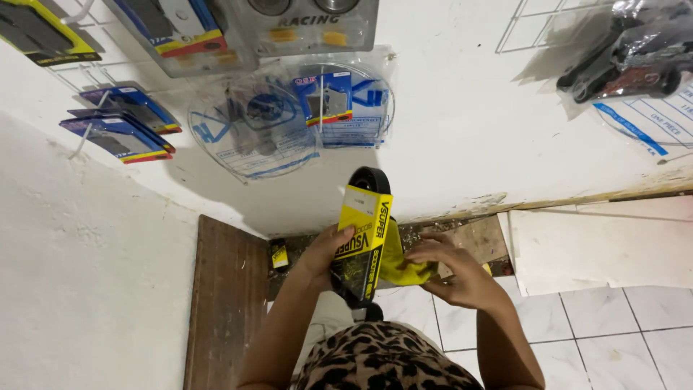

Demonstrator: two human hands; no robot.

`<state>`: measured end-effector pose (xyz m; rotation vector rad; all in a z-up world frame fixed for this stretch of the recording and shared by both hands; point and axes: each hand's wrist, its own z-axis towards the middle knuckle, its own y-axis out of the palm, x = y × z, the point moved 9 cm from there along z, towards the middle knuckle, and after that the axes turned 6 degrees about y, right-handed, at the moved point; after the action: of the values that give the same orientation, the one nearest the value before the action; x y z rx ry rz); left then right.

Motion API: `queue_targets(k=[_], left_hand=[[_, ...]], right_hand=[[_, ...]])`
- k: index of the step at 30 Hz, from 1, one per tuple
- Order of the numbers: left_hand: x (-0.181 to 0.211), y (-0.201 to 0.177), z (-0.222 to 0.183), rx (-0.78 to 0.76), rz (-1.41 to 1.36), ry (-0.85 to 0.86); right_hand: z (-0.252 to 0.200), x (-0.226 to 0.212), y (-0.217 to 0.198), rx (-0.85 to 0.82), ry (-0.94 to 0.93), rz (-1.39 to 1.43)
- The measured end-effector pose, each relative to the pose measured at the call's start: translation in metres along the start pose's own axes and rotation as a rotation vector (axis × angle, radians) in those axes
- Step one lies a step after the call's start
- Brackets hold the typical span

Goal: Cleaning a motorcycle CVT belt using a yellow cloth.

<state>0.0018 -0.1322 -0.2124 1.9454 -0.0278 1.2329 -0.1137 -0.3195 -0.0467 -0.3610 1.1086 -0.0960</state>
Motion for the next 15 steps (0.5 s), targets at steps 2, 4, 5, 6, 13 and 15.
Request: queue_targets(k=[2, 4, 5, 6, 13, 15], left_hand=[[-0.016, -0.009, -0.002, -0.025, 0.019, -0.037], [-0.02, -0.009, -0.001, -0.054, 0.042, -0.075], [-0.02, -0.003, -0.006, -0.068, -0.001, -0.094], [-0.02, 0.003, -0.01, -0.082, -0.043, -0.113], [-0.059, -0.04, -0.007, 0.101, -0.056, -0.214], [-0.049, -0.021, -0.005, 0.031, -0.078, -0.231]], right_hand=[[-0.004, 0.012, 0.002, 0.001, 0.048, -0.044], [0.001, 0.024, 0.003, 0.007, 0.093, -0.09], [0.005, 0.027, 0.006, 0.0, 0.106, 0.013], [0.008, 0.029, 0.008, -0.006, 0.119, 0.116], [0.025, 0.005, 0.023, 0.103, 0.024, 0.075], [0.033, 0.01, 0.026, 0.07, -0.011, 0.12]])
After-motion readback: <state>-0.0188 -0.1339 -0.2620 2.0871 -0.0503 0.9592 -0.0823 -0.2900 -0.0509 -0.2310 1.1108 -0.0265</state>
